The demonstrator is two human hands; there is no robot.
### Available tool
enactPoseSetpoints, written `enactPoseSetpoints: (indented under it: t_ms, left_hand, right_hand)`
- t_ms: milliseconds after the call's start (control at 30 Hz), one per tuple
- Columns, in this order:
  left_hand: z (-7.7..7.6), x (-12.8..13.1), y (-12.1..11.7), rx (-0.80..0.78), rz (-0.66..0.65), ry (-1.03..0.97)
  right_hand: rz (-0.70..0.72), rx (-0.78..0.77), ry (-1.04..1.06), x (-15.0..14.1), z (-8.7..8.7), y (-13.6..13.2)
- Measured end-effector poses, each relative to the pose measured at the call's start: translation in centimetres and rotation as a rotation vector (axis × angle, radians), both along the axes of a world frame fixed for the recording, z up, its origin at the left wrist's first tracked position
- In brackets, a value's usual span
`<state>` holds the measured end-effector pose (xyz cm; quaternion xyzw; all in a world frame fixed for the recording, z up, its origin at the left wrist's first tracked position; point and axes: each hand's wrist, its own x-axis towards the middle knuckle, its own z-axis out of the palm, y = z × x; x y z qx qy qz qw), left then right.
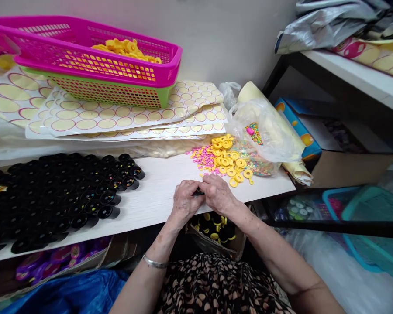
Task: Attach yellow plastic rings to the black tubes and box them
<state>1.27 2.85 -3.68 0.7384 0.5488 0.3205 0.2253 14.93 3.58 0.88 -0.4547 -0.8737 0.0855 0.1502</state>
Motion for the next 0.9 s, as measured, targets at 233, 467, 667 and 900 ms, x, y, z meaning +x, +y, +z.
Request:
enactPoseSetpoints:
  t_ms: [233,467,667,900]
  left_hand:
    - [-0.3,0.0,0.1,0.006,0.005,-0.022]
    - [-0.4,-0.1,0.1,0.006,0.024,-0.041]
    - [-0.1,-0.6,-0.4,0.122,0.075,-0.257]
    - [2.9,2.3,-4.2,0.093,0.111,-0.572]
  right_hand:
    - [-0.361,0.026,0.397,4.7,-2.4,-1.6]
    - [-0.568,0.152,0.065,7.4,-4.6,-2.3]
    - [-0.516,0.154,0.422,7.0,-4.4,-2.6]
    - [-0.479,-0.597,1.494,5.4,-2.0,-3.7]
